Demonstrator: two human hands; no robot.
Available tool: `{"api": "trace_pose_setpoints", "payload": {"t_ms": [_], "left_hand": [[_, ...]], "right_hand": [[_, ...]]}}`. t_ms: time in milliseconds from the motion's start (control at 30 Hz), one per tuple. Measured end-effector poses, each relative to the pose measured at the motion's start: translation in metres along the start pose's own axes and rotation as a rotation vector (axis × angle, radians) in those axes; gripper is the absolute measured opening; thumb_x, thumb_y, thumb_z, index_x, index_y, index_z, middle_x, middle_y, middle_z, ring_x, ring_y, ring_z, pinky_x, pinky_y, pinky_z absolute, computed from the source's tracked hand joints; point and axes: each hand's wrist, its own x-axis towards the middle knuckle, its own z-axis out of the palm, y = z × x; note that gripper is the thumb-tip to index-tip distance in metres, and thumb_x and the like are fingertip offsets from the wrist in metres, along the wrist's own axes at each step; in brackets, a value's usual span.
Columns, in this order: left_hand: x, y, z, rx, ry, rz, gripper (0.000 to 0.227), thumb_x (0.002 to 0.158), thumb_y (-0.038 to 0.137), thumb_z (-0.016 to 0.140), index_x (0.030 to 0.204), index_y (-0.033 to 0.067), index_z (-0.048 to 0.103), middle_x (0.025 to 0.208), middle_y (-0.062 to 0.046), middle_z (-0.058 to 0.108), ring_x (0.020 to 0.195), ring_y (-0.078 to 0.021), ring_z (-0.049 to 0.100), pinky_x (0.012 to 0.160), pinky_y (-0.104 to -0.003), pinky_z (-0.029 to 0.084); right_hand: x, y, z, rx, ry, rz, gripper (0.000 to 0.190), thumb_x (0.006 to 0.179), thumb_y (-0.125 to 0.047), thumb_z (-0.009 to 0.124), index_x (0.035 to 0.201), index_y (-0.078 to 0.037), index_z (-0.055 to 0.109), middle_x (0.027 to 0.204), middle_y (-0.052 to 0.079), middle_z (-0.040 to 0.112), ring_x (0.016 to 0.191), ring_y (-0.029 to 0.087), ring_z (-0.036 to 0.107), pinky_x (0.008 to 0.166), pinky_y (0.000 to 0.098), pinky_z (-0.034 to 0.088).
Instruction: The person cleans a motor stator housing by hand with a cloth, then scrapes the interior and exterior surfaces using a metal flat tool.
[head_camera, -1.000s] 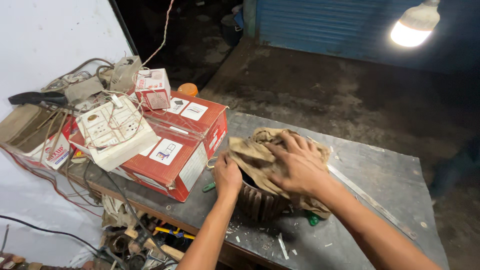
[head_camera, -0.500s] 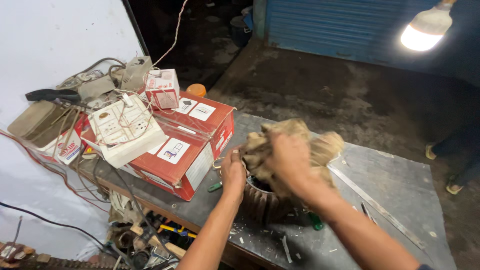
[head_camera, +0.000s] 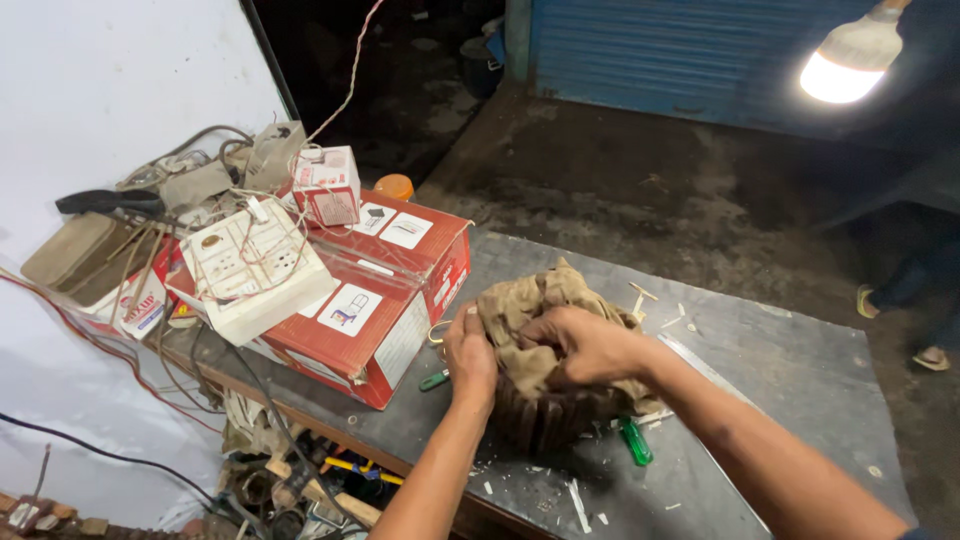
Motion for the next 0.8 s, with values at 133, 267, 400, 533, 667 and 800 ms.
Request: {"api": "trace_pose_setpoints", "payload": {"t_ms": [133,267,400,533,667,800], "left_hand": [[0.002,0.003,0.000,0.142,0.047,-0.044,0.036,0.102,0.025,0.046,0.109,0.0006,0.072,0.094,-0.014,0.075,0.085,-0.0238,0.067,0.082,-0.037,0.051],[0.005,-0.012,-0.001,0.185,0.056,0.043,0.034,0.102,0.021,0.047,0.113,-0.0030,0.068,0.098,-0.015,0.074,0.089,-0.0232,0.067,0.084,-0.037,0.051],[0.010,-0.030,-0.001,-0.161,0.008,0.000,0.035,0.098,0.016,0.046,0.115,-0.0045,0.069,0.098,-0.015,0.074,0.087,-0.0196,0.065,0.081,-0.035,0.054],[0.013,-0.037,-0.002,-0.065,-0.018,0.048,0.033,0.099,0.016,0.045,0.111,-0.0043,0.068,0.094,-0.015,0.071,0.084,-0.0202,0.062,0.079,-0.035,0.052],[0.011,-0.025,-0.003,0.088,0.004,0.050,0.033,0.102,0.022,0.047,0.106,-0.0024,0.068,0.087,-0.014,0.070,0.080,-0.0217,0.061,0.076,-0.037,0.050],[0.006,-0.010,-0.006,0.054,-0.016,0.061,0.038,0.104,0.026,0.045,0.106,-0.0018,0.070,0.090,-0.015,0.073,0.082,-0.0238,0.063,0.079,-0.037,0.051]], "right_hand": [[0.010,0.002,-0.016,0.101,0.024,0.030,0.028,0.078,-0.019,0.080,0.086,0.000,0.061,0.079,0.010,0.066,0.078,0.013,0.061,0.071,0.0332,0.052],[0.020,-0.007,0.016,0.218,0.655,0.114,0.035,0.074,-0.023,0.081,0.098,-0.003,0.065,0.093,0.008,0.074,0.090,0.014,0.069,0.081,0.0294,0.054],[0.017,-0.006,0.032,-0.066,0.603,-0.038,0.046,0.068,-0.017,0.084,0.109,-0.001,0.071,0.112,0.016,0.073,0.102,0.031,0.069,0.089,0.0371,0.053],[0.014,0.006,0.018,-0.226,0.312,-0.185,0.049,0.066,-0.016,0.084,0.110,0.000,0.071,0.123,0.018,0.068,0.109,0.040,0.067,0.090,0.0434,0.052],[0.019,0.006,0.014,-0.523,0.271,0.025,0.047,0.070,-0.016,0.074,0.115,-0.006,0.073,0.121,0.020,0.064,0.096,0.040,0.069,0.079,0.0473,0.054],[0.022,-0.002,0.017,-0.692,0.326,0.170,0.038,0.082,-0.013,0.065,0.119,-0.007,0.073,0.122,0.028,0.061,0.074,0.040,0.071,0.065,0.0491,0.057]]}}
